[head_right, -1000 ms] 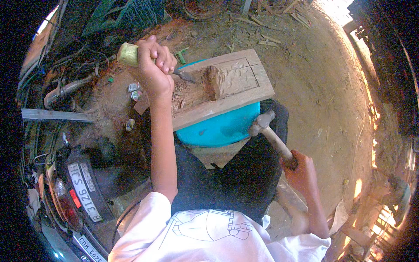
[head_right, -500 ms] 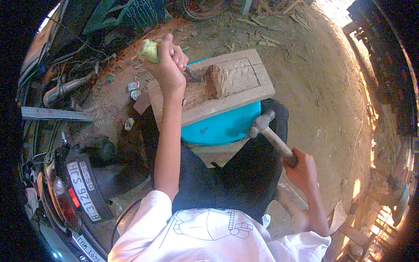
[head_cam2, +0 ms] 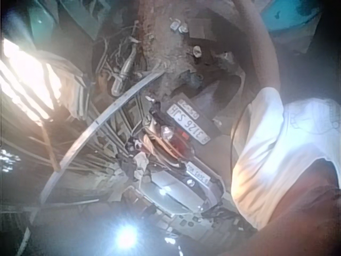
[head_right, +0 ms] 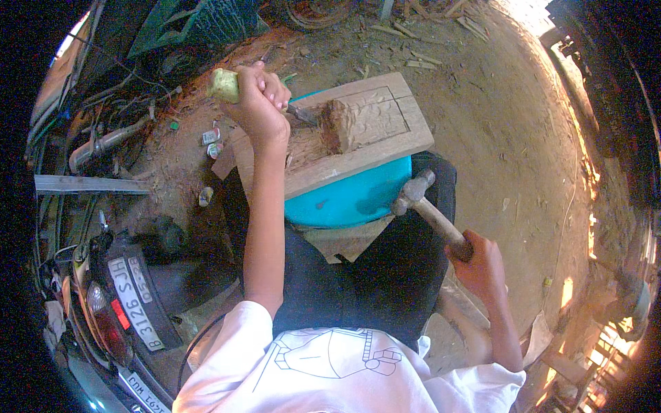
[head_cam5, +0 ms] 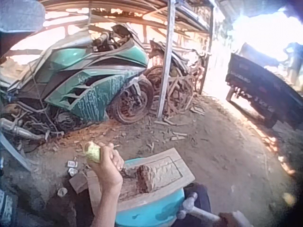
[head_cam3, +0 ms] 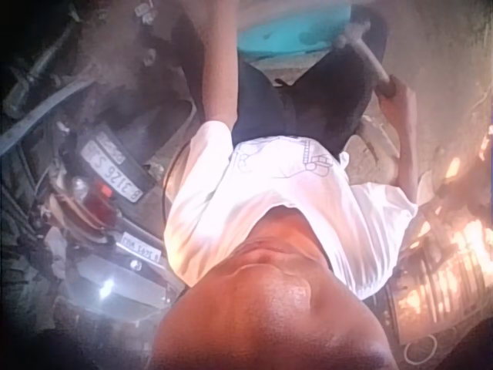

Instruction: The person carves a rectangular wooden block using a chisel and hammer. They repeatedly strike the chisel to remove wood shavings and deepen a recessed area on the block's surface.

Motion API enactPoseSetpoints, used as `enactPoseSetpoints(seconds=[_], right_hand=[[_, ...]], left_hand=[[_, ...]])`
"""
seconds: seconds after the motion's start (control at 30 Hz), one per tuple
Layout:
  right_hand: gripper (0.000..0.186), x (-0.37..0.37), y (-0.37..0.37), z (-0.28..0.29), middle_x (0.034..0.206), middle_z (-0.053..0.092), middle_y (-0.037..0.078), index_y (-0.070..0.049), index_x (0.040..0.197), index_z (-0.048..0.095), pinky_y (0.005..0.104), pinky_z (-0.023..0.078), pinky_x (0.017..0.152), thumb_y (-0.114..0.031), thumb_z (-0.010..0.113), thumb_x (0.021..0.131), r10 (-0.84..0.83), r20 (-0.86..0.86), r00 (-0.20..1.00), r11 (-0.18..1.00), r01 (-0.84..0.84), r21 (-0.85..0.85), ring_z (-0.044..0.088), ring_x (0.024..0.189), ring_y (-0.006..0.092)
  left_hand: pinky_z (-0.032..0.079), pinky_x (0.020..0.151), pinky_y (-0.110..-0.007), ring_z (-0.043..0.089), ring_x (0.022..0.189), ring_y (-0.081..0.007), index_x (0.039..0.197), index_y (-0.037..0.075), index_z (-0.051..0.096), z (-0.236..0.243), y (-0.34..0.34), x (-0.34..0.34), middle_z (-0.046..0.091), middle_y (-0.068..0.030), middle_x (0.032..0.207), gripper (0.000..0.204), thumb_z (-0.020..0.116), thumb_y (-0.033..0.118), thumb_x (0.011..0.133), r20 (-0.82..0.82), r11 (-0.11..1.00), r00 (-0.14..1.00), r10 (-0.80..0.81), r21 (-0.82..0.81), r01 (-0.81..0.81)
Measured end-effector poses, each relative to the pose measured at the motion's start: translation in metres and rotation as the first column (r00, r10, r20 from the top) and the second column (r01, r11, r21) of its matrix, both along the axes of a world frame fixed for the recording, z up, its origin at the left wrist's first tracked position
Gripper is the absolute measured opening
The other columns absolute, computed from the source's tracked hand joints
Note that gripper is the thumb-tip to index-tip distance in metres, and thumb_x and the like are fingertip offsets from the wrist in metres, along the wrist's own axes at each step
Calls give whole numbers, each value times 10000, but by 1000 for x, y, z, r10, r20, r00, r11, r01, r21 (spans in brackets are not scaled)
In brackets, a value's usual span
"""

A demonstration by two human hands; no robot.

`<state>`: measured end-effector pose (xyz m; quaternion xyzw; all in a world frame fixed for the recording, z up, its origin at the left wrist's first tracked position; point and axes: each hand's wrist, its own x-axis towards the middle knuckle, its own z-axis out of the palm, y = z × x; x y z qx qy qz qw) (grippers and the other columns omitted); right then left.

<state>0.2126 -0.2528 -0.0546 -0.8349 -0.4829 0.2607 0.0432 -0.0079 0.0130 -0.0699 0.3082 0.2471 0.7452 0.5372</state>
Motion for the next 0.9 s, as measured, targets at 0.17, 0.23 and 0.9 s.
enactPoseSetpoints(seconds=[0.17, 0.23, 0.9], right_hand=[[235, 1, 0, 1, 659, 581, 223, 11, 756, 576, 417, 434, 564, -199, 679, 741, 16, 10, 1000, 1000, -16, -7, 584, 648, 398], [227, 1, 0, 0, 664, 581, 224, 10, 760, 577, 420, 433, 565, -192, 678, 739, 9, 12, 1000, 1000, -9, -8, 585, 652, 400], [280, 7, -7, -16, 614, 594, 133, 9, 781, 620, 363, 436, 535, -262, 689, 755, -53, -179, 982, 998, 49, -26, 552, 542, 238]], left_hand=[[264, 331, -247, 332, 336, -79, 602, 101, 368, 0, 4, -10, 363, 7, 436, 249, 548, 93, 774, -74, 968, 978, -193, -176, 178], [265, 331, -249, 333, 337, -81, 602, 101, 369, -1, 5, -14, 362, 5, 435, 247, 549, 103, 771, 4, 946, 963, -270, -185, 266], [270, 354, -199, 371, 393, -36, 700, 120, 466, 37, -28, -5, 416, 48, 511, 191, 633, 96, 791, -156, 996, 984, -83, -1, 84]])
